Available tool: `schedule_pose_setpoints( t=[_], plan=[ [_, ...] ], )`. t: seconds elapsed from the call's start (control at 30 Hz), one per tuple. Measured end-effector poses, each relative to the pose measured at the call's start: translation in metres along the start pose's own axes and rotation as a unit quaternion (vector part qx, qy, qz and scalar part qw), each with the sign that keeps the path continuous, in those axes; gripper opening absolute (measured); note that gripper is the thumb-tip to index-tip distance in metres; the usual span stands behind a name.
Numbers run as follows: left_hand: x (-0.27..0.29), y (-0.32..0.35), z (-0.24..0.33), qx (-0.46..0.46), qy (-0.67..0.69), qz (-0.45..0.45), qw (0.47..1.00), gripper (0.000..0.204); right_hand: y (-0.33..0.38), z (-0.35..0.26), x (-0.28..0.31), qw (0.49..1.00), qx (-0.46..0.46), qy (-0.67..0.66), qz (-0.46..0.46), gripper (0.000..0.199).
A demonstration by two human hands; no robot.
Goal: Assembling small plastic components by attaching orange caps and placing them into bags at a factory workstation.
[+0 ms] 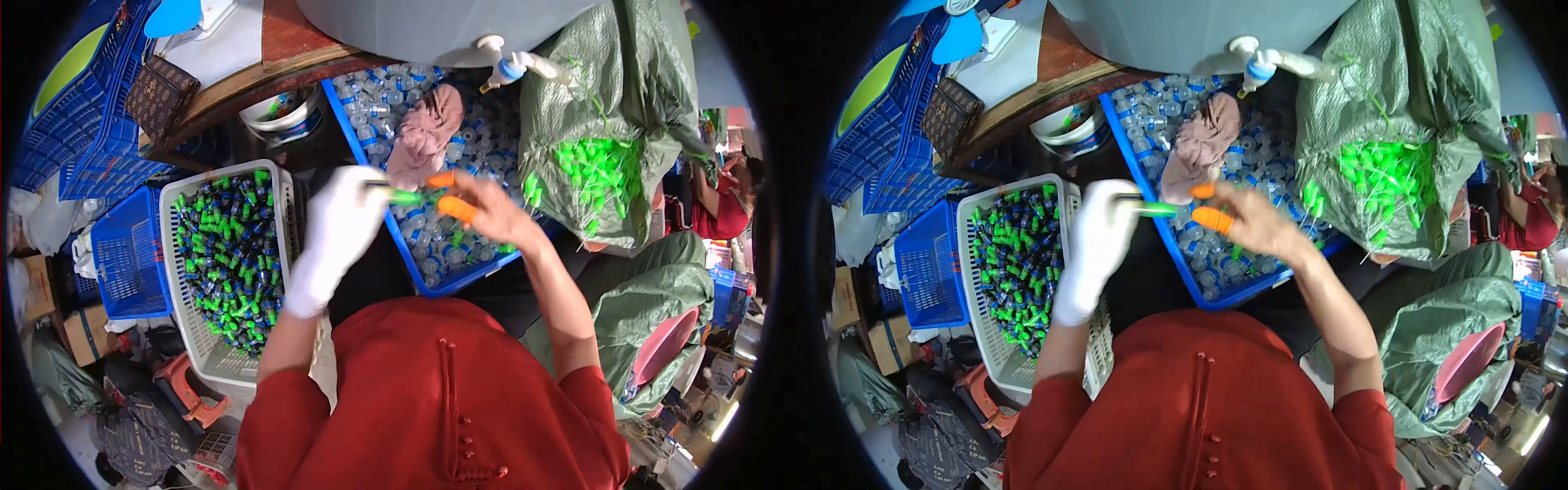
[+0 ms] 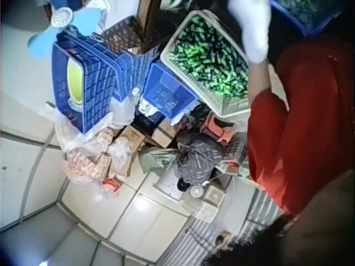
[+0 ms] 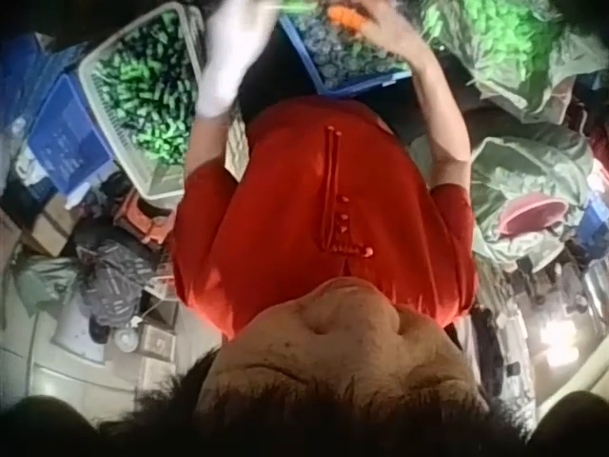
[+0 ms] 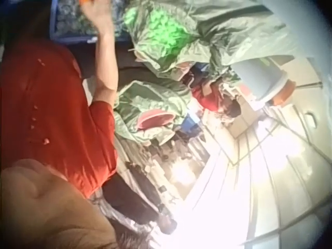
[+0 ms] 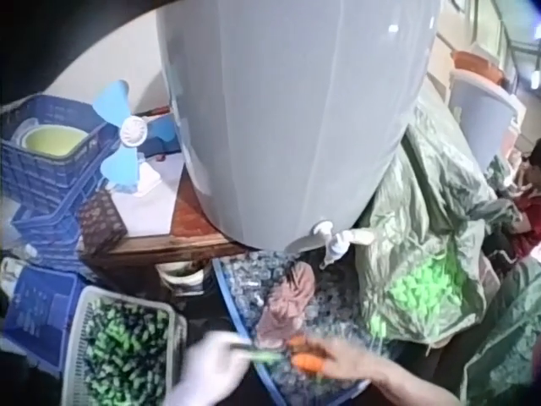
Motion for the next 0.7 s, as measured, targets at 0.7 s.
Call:
schedule_pose_setpoints(
  t=[0.7],
  plan=[
    [-0.151,-0.042,-0.009,0.044,0.204,-0.304,0.929,0.026,0.059,-0.007,0.114,0.958,-0.018,-0.055,0.281,0.033]
  ],
)
Point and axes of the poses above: each hand's wrist, its own y-axis away from the middle knuckle, its own x-axis out of the back of the hand, z = x × y, the point moved 7 cm from there along -y, towards the middle knuckle, and after that the axes turned 14 degrees about x, right-handed, at the moved point
